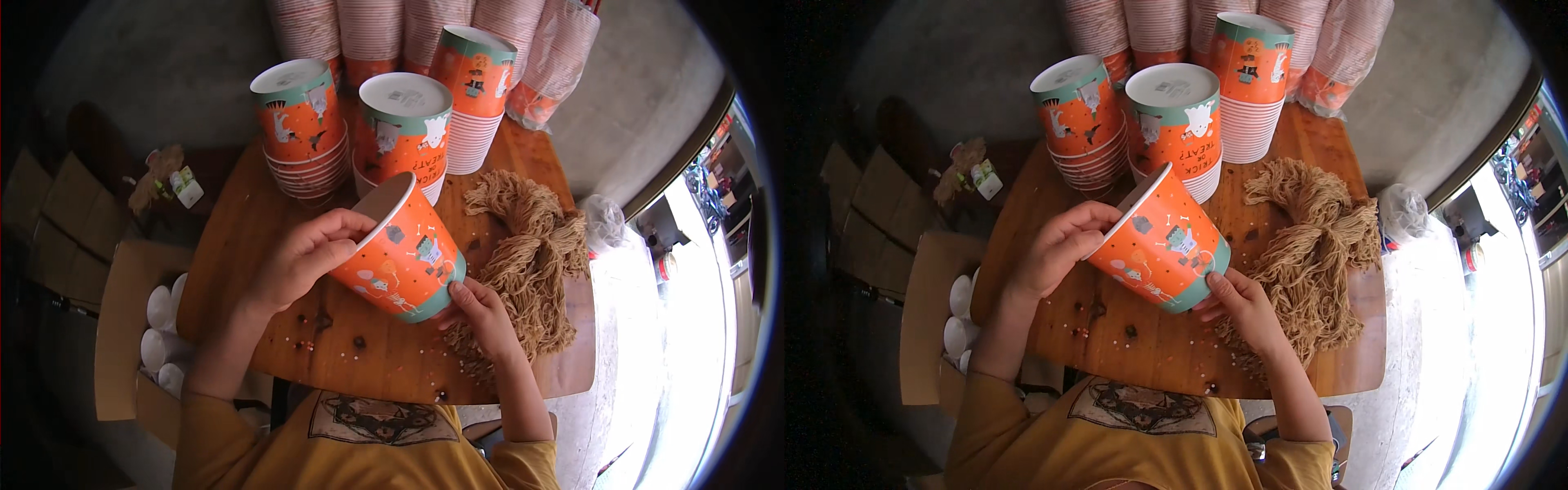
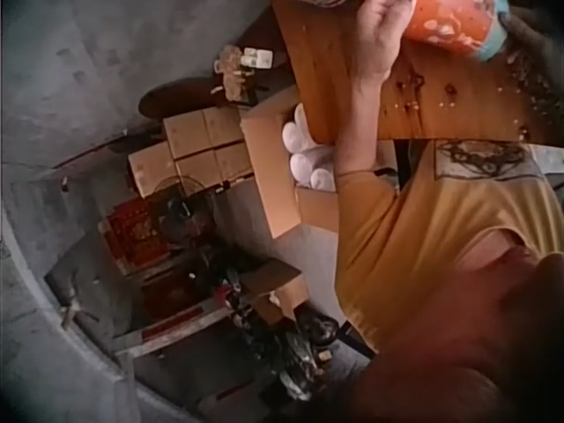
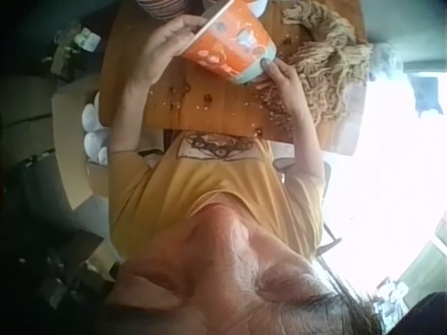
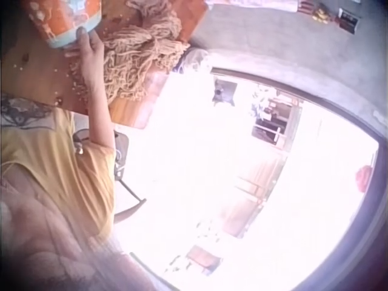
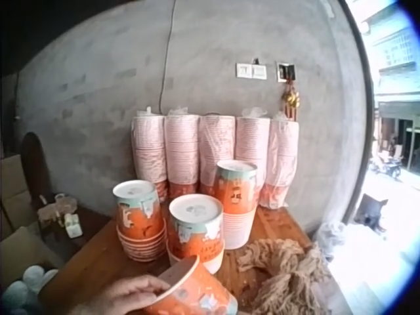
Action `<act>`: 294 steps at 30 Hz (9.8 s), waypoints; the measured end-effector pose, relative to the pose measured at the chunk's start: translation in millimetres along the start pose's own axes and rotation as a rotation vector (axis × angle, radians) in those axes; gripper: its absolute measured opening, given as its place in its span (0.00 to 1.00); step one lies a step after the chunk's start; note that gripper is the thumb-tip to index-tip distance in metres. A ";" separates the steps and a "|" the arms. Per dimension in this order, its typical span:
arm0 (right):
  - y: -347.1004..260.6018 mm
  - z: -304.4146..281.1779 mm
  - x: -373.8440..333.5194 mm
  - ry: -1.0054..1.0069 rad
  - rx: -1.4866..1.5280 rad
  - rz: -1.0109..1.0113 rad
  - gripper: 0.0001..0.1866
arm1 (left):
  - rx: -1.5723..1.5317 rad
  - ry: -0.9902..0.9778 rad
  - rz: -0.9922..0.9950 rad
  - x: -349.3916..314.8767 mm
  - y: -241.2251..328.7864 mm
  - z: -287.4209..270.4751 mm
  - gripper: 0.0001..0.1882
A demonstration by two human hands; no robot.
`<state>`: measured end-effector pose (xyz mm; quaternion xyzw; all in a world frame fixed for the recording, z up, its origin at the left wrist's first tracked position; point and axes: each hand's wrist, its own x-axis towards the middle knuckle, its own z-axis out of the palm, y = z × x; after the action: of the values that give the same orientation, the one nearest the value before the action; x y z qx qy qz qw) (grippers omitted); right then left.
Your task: Threading thin white cords through holes in Halloween-themed paper buckets to create handles.
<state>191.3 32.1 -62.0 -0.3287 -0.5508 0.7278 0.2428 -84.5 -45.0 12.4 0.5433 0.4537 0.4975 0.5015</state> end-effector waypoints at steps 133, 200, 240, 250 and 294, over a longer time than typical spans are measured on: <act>-7.7 66.0 14.4 0.581 -0.773 -0.904 0.12 | 0.488 -0.070 -0.030 7.0 9.0 47.2 0.17; -58.7 14.4 34.8 -0.227 0.108 -0.105 0.12 | 0.098 -0.070 -0.230 21.3 -11.7 56.5 0.11; -53.6 15.1 8.1 0.096 -0.698 -0.600 0.10 | -0.144 -0.193 -0.354 33.5 -19.4 47.0 0.08; -35.1 44.1 -0.3 0.236 -0.581 -0.596 0.07 | -0.331 -0.179 -0.496 37.1 -13.5 47.2 0.07; -31.4 28.5 9.0 0.338 -0.733 -0.676 0.10 | 0.903 -0.081 0.629 38.2 -12.6 61.6 0.32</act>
<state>163.7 28.9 -28.6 -0.3089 -0.7975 0.3054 0.4187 -19.6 -11.8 3.0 0.8324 0.4181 0.3582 0.0627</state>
